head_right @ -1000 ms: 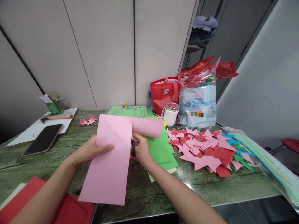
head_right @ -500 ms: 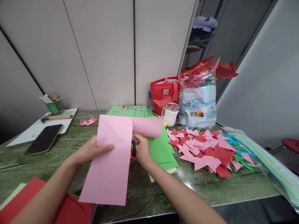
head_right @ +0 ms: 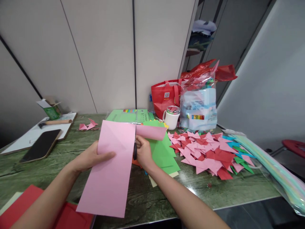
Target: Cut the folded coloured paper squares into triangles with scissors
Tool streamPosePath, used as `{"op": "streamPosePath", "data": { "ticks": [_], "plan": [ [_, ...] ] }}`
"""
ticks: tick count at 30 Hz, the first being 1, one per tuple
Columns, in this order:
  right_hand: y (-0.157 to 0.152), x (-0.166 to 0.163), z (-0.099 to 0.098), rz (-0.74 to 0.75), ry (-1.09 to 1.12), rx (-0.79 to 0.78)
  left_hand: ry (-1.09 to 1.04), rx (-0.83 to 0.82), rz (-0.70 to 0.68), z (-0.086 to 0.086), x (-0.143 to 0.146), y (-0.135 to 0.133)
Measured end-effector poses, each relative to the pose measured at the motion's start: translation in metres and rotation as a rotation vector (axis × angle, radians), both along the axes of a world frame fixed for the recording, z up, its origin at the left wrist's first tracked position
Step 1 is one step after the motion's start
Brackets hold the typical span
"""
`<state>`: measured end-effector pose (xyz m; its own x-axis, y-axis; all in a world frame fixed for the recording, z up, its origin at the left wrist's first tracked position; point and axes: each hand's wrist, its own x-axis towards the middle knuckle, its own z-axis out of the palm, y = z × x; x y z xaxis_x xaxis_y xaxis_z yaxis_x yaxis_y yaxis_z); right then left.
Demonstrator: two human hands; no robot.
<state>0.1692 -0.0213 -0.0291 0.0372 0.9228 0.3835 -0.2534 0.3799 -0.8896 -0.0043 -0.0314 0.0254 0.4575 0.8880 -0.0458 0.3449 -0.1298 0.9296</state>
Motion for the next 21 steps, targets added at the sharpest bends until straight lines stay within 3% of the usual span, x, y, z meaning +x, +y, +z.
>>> {"op": "streamPosePath", "data": {
  "ticks": [21],
  "plan": [
    [0.0001, -0.0003, -0.0016, 0.011, 0.060, 0.000, -0.052, -0.040, -0.008, -0.0024, -0.0005, 0.0008]
  ]
}}
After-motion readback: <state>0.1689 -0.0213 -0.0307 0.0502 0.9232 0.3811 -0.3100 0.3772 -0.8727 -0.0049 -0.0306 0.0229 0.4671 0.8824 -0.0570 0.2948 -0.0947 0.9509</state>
